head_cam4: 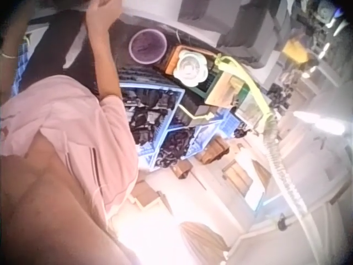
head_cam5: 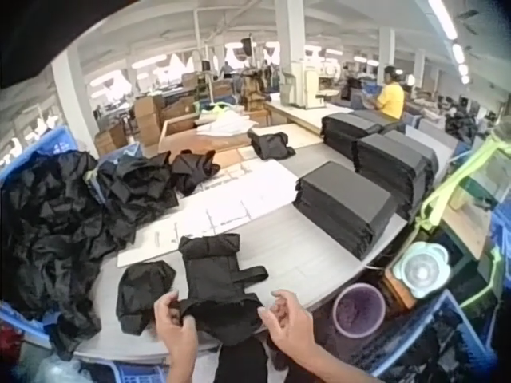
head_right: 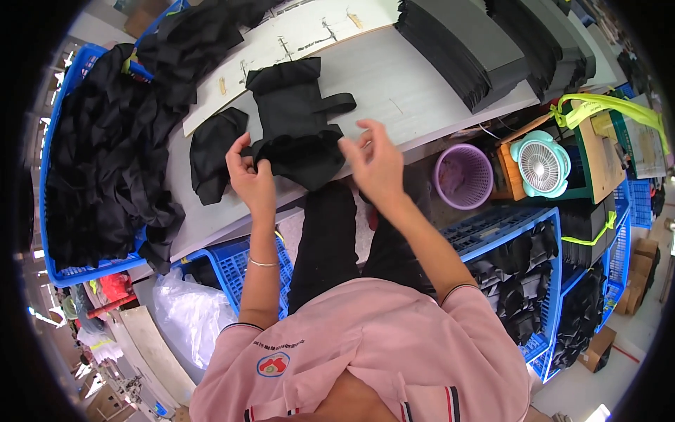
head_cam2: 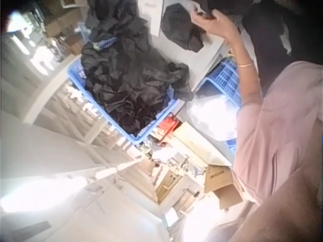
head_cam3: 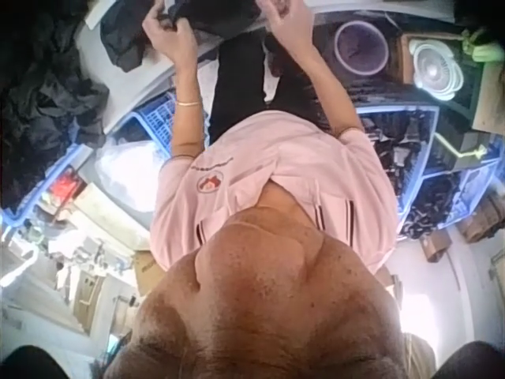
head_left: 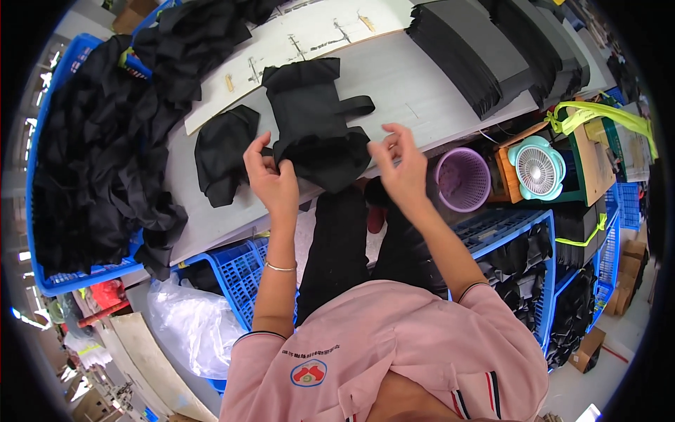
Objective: Folding and organizing black fabric components at a workstation.
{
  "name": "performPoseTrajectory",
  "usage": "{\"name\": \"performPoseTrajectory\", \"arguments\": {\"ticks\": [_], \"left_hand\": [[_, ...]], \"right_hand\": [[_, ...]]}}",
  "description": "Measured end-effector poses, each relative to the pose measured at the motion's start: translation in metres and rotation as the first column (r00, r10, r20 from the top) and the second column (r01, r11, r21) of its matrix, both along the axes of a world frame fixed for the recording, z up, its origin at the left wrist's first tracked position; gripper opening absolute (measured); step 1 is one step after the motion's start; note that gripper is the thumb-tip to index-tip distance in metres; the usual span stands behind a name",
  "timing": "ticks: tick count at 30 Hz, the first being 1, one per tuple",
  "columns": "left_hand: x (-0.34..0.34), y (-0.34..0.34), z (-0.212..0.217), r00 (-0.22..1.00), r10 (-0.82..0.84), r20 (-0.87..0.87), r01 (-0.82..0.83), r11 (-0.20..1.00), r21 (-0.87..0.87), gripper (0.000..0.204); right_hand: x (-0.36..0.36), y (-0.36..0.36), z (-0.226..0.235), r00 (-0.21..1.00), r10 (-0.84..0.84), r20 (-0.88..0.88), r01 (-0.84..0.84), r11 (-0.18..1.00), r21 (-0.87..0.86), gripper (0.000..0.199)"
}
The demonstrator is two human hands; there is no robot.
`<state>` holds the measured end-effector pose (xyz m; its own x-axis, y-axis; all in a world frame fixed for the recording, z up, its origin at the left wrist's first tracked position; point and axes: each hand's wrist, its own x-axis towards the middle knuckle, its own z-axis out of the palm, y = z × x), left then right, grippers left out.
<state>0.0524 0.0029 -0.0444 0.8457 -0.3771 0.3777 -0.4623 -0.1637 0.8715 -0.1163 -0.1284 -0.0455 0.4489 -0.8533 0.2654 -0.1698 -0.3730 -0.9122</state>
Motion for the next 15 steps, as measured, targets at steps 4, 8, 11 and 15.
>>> {"name": "performPoseTrajectory", "arguments": {"ticks": [4,8,11,15], "left_hand": [[-0.014,-0.003,-0.013,0.999,0.016,-0.049,-0.019,0.997,-0.072,0.050],[-0.011,0.004,-0.023,0.997,-0.069,-0.040,0.071,0.996,0.047,0.025],[-0.002,0.000,-0.027,1.000,-0.011,-0.029,0.012,1.000,0.021,0.018],[0.001,-0.007,-0.020,0.997,0.020,-0.074,-0.019,1.000,0.021,0.025]], "right_hand": [[0.011,0.009,-0.017,0.995,-0.047,-0.093,0.032,0.987,-0.160,0.039],[0.010,-0.015,-0.026,0.973,-0.061,-0.224,0.008,0.972,-0.234,0.038],[0.005,-0.035,-0.008,0.949,0.160,-0.271,-0.200,0.971,-0.129,0.038],[-0.019,-0.110,0.017,0.973,-0.201,-0.115,0.076,0.747,-0.660,0.043]]}}
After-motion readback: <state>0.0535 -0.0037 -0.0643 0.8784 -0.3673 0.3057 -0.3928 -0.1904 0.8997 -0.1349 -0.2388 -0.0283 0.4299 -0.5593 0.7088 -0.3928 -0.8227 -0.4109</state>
